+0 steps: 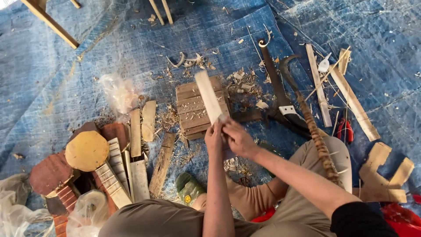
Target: Shaving and shaping a piece of wood using a drawknife and smoothing it with a scraper.
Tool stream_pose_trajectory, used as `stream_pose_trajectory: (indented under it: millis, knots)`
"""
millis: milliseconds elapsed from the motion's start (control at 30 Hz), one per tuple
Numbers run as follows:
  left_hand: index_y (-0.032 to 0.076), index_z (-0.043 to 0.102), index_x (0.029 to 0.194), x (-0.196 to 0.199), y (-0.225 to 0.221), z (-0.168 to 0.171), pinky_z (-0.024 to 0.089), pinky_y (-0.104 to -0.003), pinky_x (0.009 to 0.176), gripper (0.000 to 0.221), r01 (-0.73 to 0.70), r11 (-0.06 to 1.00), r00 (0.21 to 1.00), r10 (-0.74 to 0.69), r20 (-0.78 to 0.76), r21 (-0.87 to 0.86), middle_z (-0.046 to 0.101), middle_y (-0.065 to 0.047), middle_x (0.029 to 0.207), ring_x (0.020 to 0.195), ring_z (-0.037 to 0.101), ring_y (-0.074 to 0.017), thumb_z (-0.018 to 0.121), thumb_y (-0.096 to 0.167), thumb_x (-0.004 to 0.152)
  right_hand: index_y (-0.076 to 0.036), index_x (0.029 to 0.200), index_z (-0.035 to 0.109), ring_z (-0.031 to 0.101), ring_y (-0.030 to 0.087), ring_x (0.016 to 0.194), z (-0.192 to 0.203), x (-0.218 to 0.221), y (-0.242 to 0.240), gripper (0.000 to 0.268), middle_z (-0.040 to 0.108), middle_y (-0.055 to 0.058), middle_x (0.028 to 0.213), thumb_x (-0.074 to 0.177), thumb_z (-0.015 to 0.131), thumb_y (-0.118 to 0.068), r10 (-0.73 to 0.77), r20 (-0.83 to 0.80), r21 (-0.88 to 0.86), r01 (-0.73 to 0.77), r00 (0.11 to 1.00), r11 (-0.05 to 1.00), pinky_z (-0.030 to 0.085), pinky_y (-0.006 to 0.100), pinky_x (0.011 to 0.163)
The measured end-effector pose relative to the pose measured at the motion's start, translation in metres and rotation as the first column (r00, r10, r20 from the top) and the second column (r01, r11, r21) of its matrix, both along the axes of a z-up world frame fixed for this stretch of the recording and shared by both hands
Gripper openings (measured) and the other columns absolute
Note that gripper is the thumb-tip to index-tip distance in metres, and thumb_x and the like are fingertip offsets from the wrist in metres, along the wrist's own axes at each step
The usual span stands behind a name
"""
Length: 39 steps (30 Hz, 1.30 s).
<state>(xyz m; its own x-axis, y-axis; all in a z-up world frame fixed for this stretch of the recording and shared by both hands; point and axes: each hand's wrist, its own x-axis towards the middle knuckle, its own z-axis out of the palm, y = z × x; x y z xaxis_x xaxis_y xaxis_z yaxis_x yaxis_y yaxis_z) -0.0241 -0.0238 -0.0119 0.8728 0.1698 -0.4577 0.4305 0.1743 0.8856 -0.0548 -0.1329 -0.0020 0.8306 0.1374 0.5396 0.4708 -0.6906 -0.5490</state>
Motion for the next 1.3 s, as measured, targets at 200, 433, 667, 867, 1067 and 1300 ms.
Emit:
stream_pose_trajectory:
  millis: [200, 433, 667, 867, 1067, 1300]
  knots:
    - [0.001, 0.074, 0.111, 0.001, -0.003, -0.057, 0.053, -0.04, 0.077, 0.046, -0.105, 0.994, 0.994, 0.106, 0.013, -0.034, 0.073, -0.016, 0.093, 0.086, 0.065, -0.0232, 0.082, 0.036, 0.082, -0.013, 0.117, 0.072, 0.061, 0.032, 0.128, -0.002, -0.026, 0.0, 0.028, 0.071, 0.01, 0.13, 0.092, 0.064, -0.003, -0.003, -0.238, 0.252, 0.064, 0.971, 0.966, 0.05, 0.046, 0.108]
    - [0.015, 0.075, 0.118, 0.023, 0.011, -0.081, 0.056, -0.044, 0.089, 0.034, -0.136, 0.976, 0.99, 0.127, 0.064, 0.17, 0.076, -0.014, 0.109, 0.109, 0.071, -0.0302, 0.076, 0.033, 0.089, -0.011, 0.132, 0.066, 0.054, 0.034, 0.136, 0.009, -0.029, 0.001, 0.044, 0.065, 0.012, 0.134, 0.09, 0.078, -0.015, 0.07, -0.142, 0.182, -0.044, 0.987, 0.982, 0.045, 0.049, 0.113]
    - [0.015, 0.072, 0.126, 0.007, 0.055, -0.003, 0.056, -0.046, 0.092, 0.034, -0.315, 0.928, 0.948, 0.299, 0.109, 0.197, 0.075, -0.012, 0.112, 0.107, 0.071, -0.032, 0.054, 0.035, 0.106, -0.02, 0.122, 0.075, 0.066, 0.029, 0.12, -0.05, -0.027, -0.134, 0.023, 0.073, 0.004, 0.123, 0.102, 0.071, -0.03, -0.299, -0.268, -0.152, 0.266, 0.916, 0.952, 0.051, 0.043, 0.105]
    - [0.01, 0.07, 0.112, -0.002, 0.105, -0.041, 0.052, -0.039, 0.07, 0.035, -0.564, 0.723, 0.817, 0.558, 0.144, 0.399, 0.073, -0.01, 0.092, 0.078, 0.067, -0.0253, 0.044, 0.031, 0.104, -0.002, 0.129, 0.077, 0.068, 0.04, 0.09, -0.091, -0.073, -0.251, 0.024, 0.073, 0.023, 0.11, 0.11, 0.069, -0.014, -0.58, -0.14, -0.385, 0.495, 0.802, 0.779, 0.054, 0.046, 0.08]
    - [0.013, 0.065, 0.101, -0.032, 0.111, -0.105, 0.049, -0.043, 0.07, 0.032, -0.507, 0.686, 0.805, 0.593, 0.003, 0.523, 0.071, -0.009, 0.089, 0.076, 0.066, -0.0284, 0.04, 0.033, 0.105, 0.001, 0.125, 0.08, 0.07, 0.034, 0.09, -0.109, -0.088, -0.27, 0.019, 0.078, 0.016, 0.111, 0.111, 0.071, -0.008, -0.639, -0.072, -0.397, 0.566, 0.766, 0.722, 0.056, 0.04, 0.083]
    - [0.024, 0.059, 0.136, -0.016, 0.116, -0.169, 0.046, -0.045, 0.085, 0.036, -0.285, 0.663, 0.85, 0.509, -0.137, 0.692, 0.067, -0.01, 0.115, 0.097, 0.062, -0.031, 0.048, 0.033, 0.103, -0.004, 0.125, 0.081, 0.072, 0.028, 0.093, -0.117, -0.087, -0.278, 0.019, 0.079, 0.01, 0.112, 0.112, 0.069, -0.013, -0.636, -0.031, -0.512, 0.534, 0.771, 0.673, 0.057, 0.036, 0.084]
